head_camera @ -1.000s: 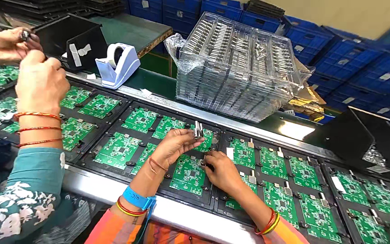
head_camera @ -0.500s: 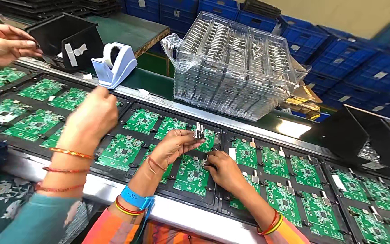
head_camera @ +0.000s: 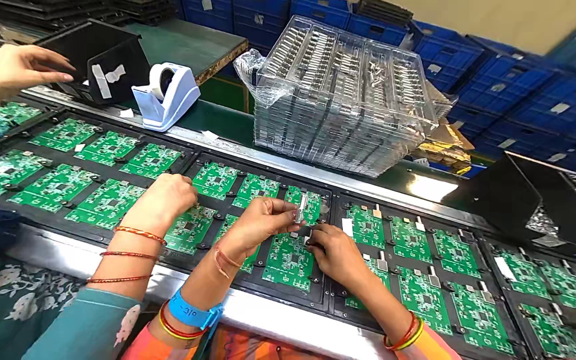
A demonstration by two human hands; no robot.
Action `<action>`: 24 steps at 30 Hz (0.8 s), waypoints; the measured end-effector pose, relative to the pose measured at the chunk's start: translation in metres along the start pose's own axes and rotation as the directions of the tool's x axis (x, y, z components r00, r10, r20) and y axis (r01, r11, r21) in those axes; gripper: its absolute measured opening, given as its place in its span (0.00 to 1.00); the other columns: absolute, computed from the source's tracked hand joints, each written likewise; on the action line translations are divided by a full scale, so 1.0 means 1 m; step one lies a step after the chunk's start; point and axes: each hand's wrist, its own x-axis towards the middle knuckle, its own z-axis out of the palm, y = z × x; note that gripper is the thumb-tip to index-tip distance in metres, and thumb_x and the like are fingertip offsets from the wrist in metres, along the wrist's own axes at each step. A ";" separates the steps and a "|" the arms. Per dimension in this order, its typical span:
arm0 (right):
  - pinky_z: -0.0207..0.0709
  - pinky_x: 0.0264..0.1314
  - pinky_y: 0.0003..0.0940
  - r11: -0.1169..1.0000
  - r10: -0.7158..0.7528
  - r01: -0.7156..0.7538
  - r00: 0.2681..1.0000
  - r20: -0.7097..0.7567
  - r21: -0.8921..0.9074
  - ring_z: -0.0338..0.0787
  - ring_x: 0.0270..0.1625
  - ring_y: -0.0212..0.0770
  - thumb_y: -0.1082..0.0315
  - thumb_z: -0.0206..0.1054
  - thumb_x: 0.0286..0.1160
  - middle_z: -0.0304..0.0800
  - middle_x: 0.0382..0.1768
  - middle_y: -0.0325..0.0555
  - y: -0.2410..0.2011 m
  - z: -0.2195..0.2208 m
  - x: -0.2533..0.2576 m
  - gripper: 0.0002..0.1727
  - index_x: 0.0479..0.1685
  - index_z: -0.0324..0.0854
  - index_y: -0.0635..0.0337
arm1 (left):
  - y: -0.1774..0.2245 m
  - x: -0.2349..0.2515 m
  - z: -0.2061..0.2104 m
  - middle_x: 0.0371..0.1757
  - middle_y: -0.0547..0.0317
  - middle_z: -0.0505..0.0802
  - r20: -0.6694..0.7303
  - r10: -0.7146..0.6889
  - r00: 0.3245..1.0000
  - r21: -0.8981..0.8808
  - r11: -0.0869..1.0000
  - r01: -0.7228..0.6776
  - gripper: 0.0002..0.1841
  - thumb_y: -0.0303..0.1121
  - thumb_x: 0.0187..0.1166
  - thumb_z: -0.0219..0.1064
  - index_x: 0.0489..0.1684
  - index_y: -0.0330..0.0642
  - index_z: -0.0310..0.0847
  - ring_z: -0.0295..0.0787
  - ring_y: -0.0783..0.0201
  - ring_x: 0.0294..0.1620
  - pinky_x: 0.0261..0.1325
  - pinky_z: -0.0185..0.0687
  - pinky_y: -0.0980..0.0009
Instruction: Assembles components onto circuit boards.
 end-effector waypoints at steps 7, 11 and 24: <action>0.85 0.59 0.51 0.999 0.034 -0.031 0.995 0.092 -0.030 0.91 0.56 0.55 0.74 0.74 0.68 0.92 0.48 0.55 0.001 -0.007 -0.002 0.03 0.37 0.92 0.62 | -0.013 -0.005 -0.003 0.43 0.48 0.94 0.017 -0.031 0.999 -0.019 0.999 0.031 0.09 0.18 0.83 0.61 0.52 0.24 0.85 0.95 0.62 0.42 0.55 0.92 0.67; 0.83 0.60 0.52 0.998 0.045 -0.042 0.996 0.073 -0.049 0.88 0.61 0.58 0.70 0.71 0.72 0.88 0.57 0.58 -0.002 -0.012 -0.008 0.06 0.39 0.91 0.62 | -0.020 -0.013 -0.005 0.42 0.49 0.95 0.053 -0.065 0.996 -0.082 0.994 0.069 0.08 0.18 0.84 0.59 0.50 0.27 0.86 0.96 0.63 0.40 0.52 0.93 0.68; 0.90 0.50 0.45 0.984 0.045 -0.010 0.980 -0.193 0.178 0.92 0.48 0.49 0.74 0.76 0.67 0.83 0.64 0.63 0.000 -0.033 0.003 0.15 0.53 0.89 0.67 | -0.032 -0.012 0.003 0.56 0.46 0.92 0.231 -0.183 0.956 -0.204 0.951 0.232 0.20 0.16 0.81 0.53 0.70 0.32 0.75 0.94 0.59 0.48 0.54 0.91 0.66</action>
